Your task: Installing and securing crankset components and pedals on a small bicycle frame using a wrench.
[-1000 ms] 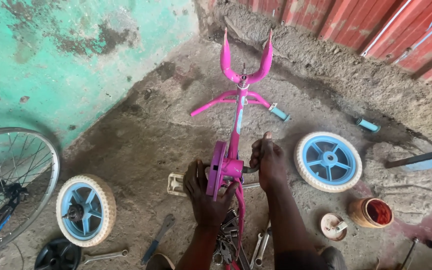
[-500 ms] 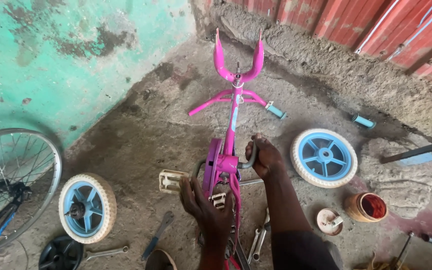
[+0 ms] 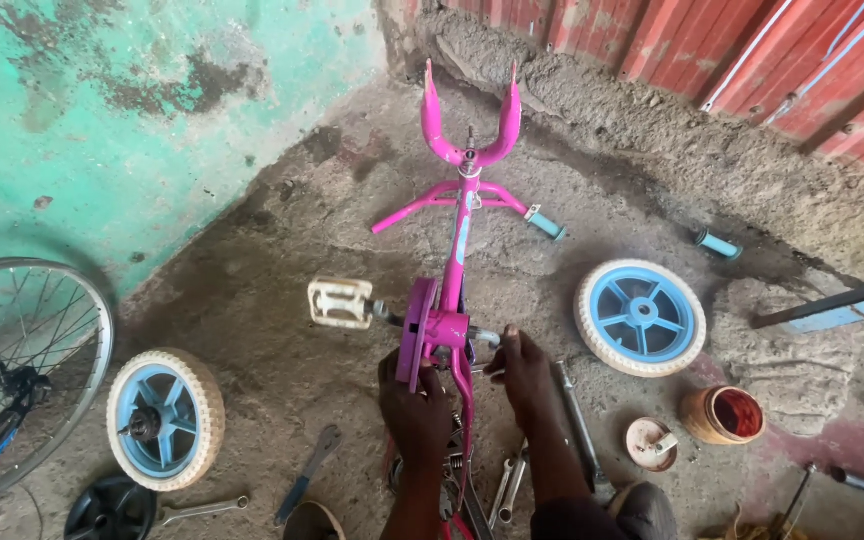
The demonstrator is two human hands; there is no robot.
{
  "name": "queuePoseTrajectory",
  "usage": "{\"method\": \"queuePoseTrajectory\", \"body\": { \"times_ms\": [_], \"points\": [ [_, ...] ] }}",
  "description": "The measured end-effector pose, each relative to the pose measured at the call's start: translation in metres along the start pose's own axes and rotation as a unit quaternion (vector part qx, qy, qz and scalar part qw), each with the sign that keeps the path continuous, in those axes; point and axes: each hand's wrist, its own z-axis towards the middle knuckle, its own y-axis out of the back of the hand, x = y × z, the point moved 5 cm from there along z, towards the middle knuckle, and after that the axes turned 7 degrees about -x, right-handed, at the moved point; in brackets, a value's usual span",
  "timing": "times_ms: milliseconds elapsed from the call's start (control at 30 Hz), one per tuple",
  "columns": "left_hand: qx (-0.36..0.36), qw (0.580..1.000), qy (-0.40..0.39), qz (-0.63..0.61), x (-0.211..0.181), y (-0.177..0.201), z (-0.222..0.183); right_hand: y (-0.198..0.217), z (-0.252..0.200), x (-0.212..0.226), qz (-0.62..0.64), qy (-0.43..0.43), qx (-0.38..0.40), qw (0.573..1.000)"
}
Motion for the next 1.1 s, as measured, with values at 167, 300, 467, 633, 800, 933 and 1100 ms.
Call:
{"method": "queuePoseTrajectory", "body": {
  "times_ms": [167,300,467,633,800,933,1100],
  "points": [
    [0.012,0.996,-0.078,0.047,0.006,0.002,0.000,0.004,-0.018,-0.013,-0.087,0.020,0.006,0.996],
    [0.014,0.999,-0.028,0.044,0.011,0.003,-0.007,0.012,-0.034,-0.013,-0.222,0.090,0.014,0.971],
    [0.022,0.998,-0.031,0.052,0.013,0.001,-0.008,0.015,-0.061,0.016,-0.114,-0.061,0.038,0.991],
    [-0.020,0.998,-0.036,0.056,0.020,0.001,-0.011,0.016,-0.072,0.031,-0.155,-0.108,0.049,0.981],
    [-0.036,0.999,-0.033,0.000,0.022,0.007,-0.011,0.008,-0.056,0.006,0.127,-0.224,0.054,0.965],
    [-0.029,0.999,-0.040,0.021,0.021,0.008,-0.008,0.002,-0.057,0.018,0.173,-0.217,0.072,0.958],
    [0.009,1.000,-0.003,-0.013,0.028,0.010,-0.010,-0.003,-0.065,0.073,-0.001,-0.130,0.065,0.989]
  ]
}}
